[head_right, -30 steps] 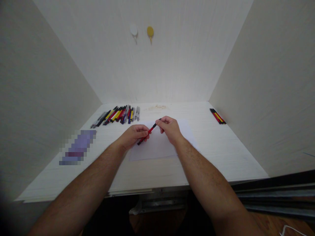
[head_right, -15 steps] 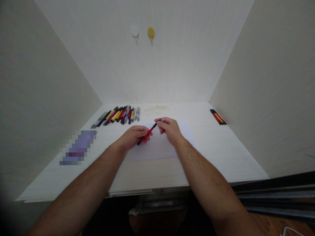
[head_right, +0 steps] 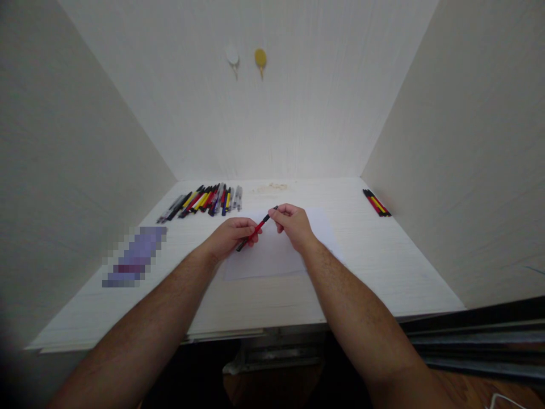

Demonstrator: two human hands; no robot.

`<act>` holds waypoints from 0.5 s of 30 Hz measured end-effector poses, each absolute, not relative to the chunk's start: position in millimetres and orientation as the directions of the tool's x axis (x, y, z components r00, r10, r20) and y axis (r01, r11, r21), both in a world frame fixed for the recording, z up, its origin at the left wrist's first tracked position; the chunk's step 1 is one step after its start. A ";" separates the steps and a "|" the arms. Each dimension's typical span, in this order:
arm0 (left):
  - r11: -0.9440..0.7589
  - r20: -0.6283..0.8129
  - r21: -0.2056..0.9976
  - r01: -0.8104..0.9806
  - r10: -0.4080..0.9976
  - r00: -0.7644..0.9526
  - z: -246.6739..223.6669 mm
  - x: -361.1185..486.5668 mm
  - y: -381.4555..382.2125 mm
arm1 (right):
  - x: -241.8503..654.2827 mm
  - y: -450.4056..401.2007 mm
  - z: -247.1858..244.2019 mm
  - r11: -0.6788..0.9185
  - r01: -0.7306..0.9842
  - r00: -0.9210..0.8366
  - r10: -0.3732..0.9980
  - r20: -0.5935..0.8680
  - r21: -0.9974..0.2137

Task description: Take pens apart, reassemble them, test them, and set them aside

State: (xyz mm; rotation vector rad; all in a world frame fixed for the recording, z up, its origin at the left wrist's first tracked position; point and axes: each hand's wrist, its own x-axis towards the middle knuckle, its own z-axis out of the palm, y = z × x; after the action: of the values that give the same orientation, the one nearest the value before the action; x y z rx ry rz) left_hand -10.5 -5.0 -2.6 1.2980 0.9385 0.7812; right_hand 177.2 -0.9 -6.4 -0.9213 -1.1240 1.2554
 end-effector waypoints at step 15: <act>0.070 -0.094 0.995 0.074 0.906 0.412 -6.2 -10.5 -2.8 | 176.4 0.3 -8.5 0.127 -0.225 -0.016 0.991 0.134 -0.966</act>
State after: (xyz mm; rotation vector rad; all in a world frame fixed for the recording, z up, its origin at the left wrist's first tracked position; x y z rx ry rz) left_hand -10.5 -2.8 -6.2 1.3617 0.9671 0.8030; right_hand 176.4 0.3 -8.5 -0.9329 -1.1236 1.2333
